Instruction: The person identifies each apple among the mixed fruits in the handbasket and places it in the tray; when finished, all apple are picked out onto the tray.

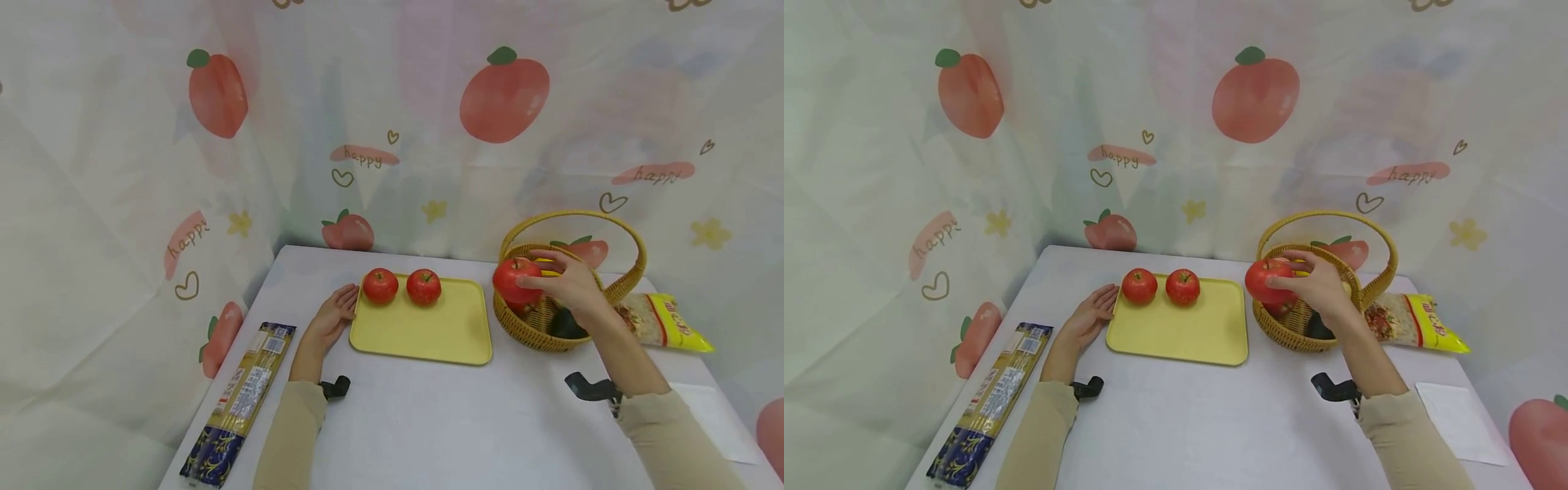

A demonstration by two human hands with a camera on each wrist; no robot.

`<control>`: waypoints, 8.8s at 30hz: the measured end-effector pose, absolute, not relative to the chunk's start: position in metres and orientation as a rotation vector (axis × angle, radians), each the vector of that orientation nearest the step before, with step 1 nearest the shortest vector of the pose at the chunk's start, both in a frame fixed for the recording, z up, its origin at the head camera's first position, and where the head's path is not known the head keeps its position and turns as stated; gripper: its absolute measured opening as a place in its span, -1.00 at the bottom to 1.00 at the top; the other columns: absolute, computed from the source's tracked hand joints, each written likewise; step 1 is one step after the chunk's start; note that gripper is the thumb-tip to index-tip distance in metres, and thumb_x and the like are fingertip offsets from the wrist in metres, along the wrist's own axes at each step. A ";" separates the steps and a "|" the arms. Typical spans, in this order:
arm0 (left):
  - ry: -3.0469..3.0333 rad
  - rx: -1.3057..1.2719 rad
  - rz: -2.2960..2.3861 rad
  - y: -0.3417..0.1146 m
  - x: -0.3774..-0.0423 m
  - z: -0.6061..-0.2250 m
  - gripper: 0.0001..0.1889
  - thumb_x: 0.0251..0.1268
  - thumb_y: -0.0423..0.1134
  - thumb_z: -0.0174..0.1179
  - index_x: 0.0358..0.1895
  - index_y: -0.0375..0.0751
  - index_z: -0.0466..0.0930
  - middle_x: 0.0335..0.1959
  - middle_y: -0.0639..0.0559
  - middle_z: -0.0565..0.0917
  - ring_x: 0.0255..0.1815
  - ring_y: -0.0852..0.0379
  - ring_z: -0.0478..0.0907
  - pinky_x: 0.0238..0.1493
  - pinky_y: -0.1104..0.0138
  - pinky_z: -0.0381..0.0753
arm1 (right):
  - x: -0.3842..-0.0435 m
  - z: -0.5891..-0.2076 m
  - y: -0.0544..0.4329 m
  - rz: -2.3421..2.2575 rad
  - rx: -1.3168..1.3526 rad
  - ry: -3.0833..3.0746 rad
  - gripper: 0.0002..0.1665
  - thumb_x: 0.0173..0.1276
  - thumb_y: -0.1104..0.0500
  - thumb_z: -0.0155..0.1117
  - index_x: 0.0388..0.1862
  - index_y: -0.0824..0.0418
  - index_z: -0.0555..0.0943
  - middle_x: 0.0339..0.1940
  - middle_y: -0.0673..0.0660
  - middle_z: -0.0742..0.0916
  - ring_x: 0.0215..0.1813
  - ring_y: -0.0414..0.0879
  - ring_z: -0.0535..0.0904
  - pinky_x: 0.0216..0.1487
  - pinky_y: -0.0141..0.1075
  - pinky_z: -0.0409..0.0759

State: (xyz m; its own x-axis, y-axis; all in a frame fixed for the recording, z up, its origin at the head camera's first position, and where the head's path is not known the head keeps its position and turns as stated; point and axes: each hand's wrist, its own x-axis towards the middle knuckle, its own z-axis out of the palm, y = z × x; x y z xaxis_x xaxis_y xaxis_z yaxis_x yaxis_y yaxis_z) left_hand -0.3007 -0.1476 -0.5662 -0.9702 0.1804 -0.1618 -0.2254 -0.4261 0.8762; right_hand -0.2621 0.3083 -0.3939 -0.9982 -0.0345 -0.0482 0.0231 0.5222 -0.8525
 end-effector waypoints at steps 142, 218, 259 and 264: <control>1.542 -0.041 2.471 -0.149 -0.301 -0.567 -0.04 0.06 -0.90 -0.21 0.65 -0.38 -0.02 0.68 -0.27 0.08 0.71 -0.10 -0.01 0.67 0.16 0.05 | -0.296 -0.406 0.276 -1.795 -0.202 2.476 -0.36 0.44 0.12 0.43 0.40 0.33 0.50 0.05 -0.10 0.75 -0.02 -0.33 0.72 0.07 -0.43 0.71; 1.499 -0.075 2.493 -0.148 -0.301 -0.568 -0.05 0.07 -0.90 -0.22 0.65 -0.36 0.01 0.67 -0.27 0.09 0.70 -0.11 0.01 0.66 0.14 0.06 | -0.357 -0.466 0.388 -1.367 -0.342 2.080 0.12 0.34 0.43 0.34 0.71 0.33 -0.10 0.60 0.52 0.26 0.08 0.13 0.72 0.19 0.13 0.71; 1.517 -0.079 2.472 -0.150 -0.302 -0.570 -0.06 0.12 -0.87 -0.18 0.65 -0.31 0.02 0.68 -0.21 0.12 0.70 -0.06 0.04 0.65 0.18 0.11 | -0.278 -0.408 0.338 -1.730 -0.293 2.097 -0.30 0.55 0.26 0.24 0.59 0.19 0.26 0.38 0.09 0.49 0.21 -0.14 0.61 0.15 0.29 0.63; 1.510 -0.084 2.480 -0.149 -0.302 -0.569 -0.06 0.12 -0.88 -0.18 0.65 -0.31 0.03 0.67 -0.21 0.12 0.70 -0.07 0.04 0.65 0.17 0.10 | -0.274 -0.414 0.317 -1.742 -0.352 2.058 -0.40 0.57 0.27 0.21 0.51 0.21 0.32 0.43 0.27 0.45 0.21 -0.07 0.64 0.12 0.35 0.61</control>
State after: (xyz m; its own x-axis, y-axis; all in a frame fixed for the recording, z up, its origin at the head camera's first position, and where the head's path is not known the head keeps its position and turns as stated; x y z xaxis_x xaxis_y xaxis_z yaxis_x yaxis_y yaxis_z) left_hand -0.3016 -0.1488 -0.5685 -0.9705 0.1705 -0.1705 -0.2298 -0.4392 0.8685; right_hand -0.2737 0.3166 -0.4144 -0.8799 -0.4501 -0.1521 0.0757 0.1833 -0.9801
